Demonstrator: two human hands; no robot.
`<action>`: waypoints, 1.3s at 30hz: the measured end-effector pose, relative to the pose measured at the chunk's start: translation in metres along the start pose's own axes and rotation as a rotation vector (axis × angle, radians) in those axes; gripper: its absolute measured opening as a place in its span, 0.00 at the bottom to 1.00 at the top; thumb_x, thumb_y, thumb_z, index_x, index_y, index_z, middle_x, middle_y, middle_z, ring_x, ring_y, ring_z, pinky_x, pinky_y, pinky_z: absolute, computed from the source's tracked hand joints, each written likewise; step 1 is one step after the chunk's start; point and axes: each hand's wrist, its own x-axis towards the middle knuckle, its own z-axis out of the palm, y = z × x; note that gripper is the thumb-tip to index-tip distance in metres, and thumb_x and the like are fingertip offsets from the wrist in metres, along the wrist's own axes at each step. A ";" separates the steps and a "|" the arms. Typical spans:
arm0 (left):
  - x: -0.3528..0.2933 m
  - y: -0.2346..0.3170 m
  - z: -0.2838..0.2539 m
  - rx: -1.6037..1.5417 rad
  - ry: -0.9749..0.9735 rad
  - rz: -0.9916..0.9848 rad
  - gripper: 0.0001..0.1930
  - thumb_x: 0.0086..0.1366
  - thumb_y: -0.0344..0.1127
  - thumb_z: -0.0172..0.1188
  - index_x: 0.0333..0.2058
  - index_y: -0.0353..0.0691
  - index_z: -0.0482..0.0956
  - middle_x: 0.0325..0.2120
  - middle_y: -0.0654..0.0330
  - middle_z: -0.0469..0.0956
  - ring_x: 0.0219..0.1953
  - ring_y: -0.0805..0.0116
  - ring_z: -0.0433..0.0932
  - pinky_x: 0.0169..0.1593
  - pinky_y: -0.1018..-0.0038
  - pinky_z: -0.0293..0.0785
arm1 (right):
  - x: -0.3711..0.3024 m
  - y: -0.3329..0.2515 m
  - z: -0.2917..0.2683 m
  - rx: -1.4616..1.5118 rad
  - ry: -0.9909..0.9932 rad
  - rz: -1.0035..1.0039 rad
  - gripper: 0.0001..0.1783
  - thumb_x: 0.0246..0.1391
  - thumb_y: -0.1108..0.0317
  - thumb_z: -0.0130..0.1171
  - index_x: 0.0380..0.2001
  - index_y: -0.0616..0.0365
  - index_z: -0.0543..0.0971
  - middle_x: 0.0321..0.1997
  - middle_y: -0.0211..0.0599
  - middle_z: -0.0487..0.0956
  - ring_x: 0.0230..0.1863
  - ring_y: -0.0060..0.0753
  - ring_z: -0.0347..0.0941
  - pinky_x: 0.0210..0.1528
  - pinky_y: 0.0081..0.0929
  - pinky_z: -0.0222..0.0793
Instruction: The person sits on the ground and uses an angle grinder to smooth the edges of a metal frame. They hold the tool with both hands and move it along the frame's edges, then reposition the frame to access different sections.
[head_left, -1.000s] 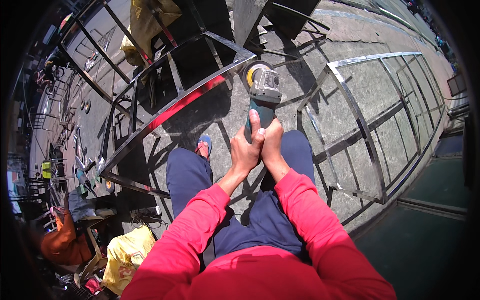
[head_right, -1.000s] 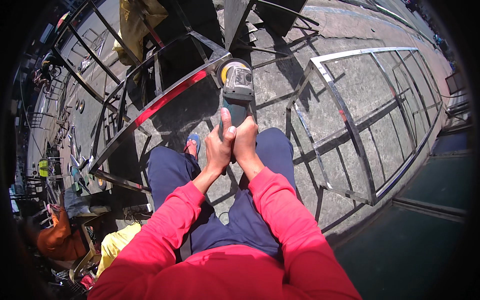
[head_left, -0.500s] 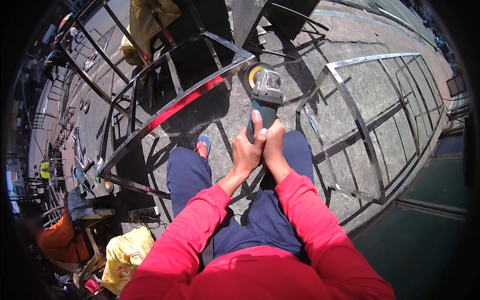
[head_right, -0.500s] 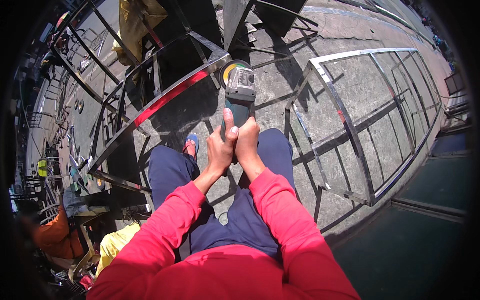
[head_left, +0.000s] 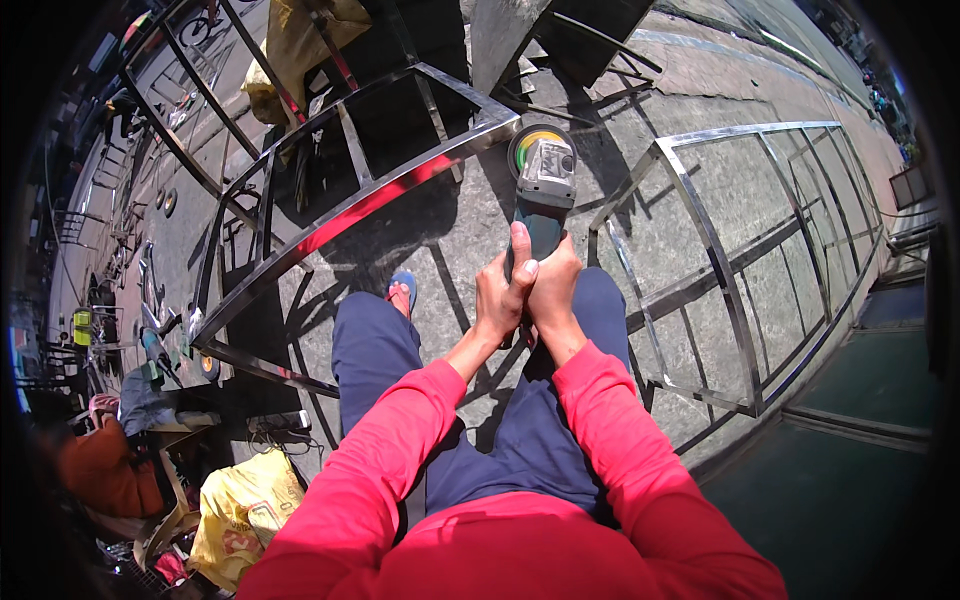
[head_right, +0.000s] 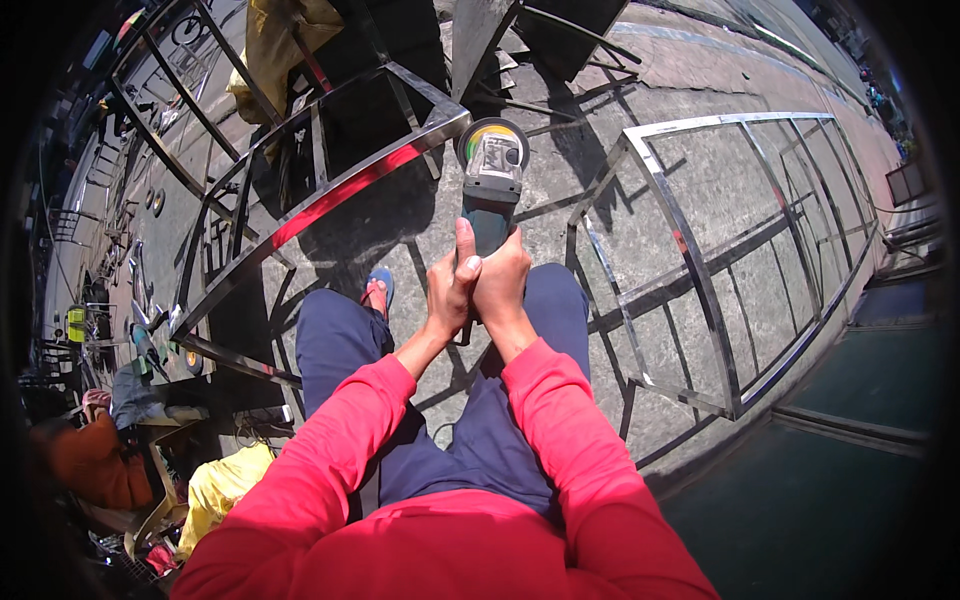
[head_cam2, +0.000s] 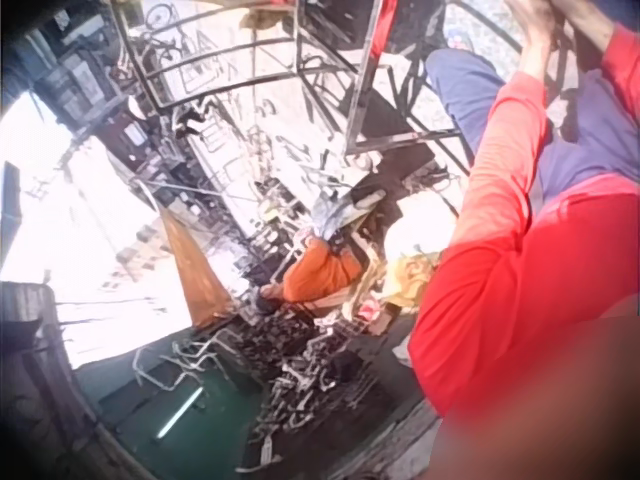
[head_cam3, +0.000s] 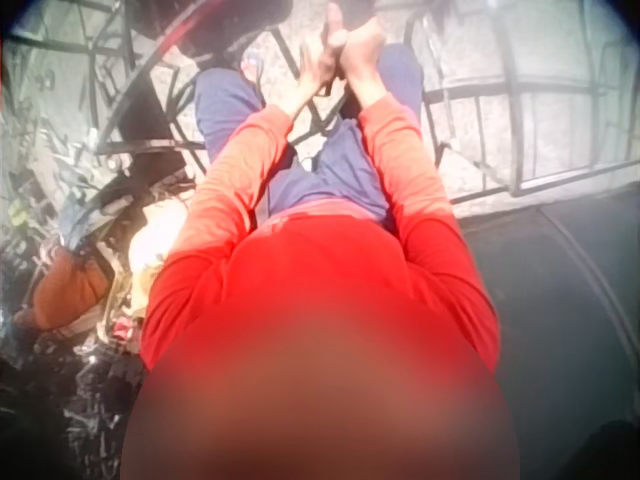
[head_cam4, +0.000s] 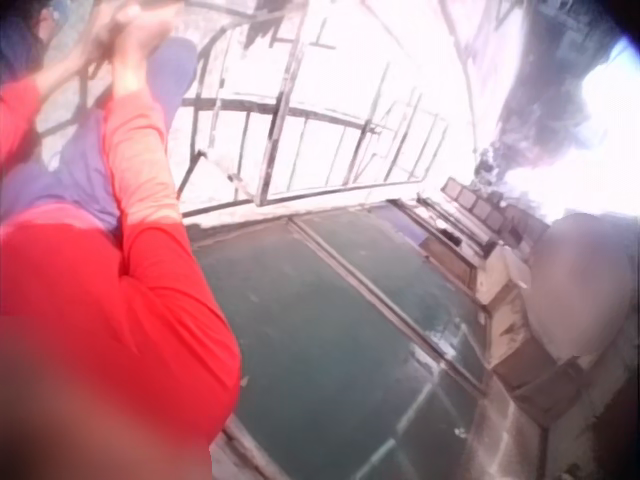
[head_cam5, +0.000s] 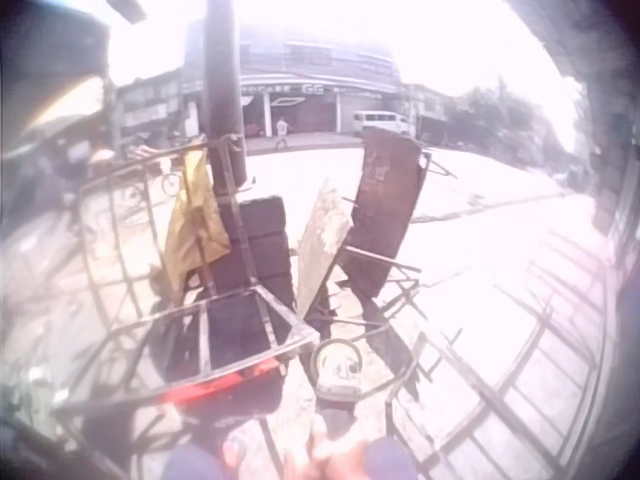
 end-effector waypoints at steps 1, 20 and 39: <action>0.002 -0.002 -0.002 -0.021 -0.004 -0.001 0.40 0.57 0.70 0.50 0.36 0.27 0.77 0.25 0.49 0.77 0.31 0.62 0.76 0.37 0.65 0.70 | 0.000 0.001 0.002 -0.018 -0.005 -0.001 0.24 0.55 0.51 0.69 0.36 0.64 0.78 0.27 0.42 0.83 0.28 0.33 0.79 0.33 0.34 0.75; 0.017 -0.011 -0.020 0.041 -0.062 -0.022 0.41 0.54 0.72 0.55 0.32 0.27 0.77 0.24 0.41 0.79 0.31 0.53 0.81 0.37 0.59 0.73 | 0.004 0.011 0.024 -0.074 0.110 -0.030 0.26 0.58 0.50 0.66 0.21 0.65 0.79 0.16 0.37 0.77 0.19 0.27 0.72 0.22 0.33 0.68; 0.021 0.004 -0.015 0.165 -0.017 -0.030 0.41 0.54 0.70 0.60 0.35 0.24 0.78 0.25 0.38 0.81 0.33 0.46 0.84 0.38 0.58 0.77 | 0.012 0.006 0.018 0.055 0.055 -0.073 0.25 0.62 0.55 0.63 0.17 0.61 0.74 0.14 0.26 0.72 0.18 0.19 0.65 0.19 0.29 0.60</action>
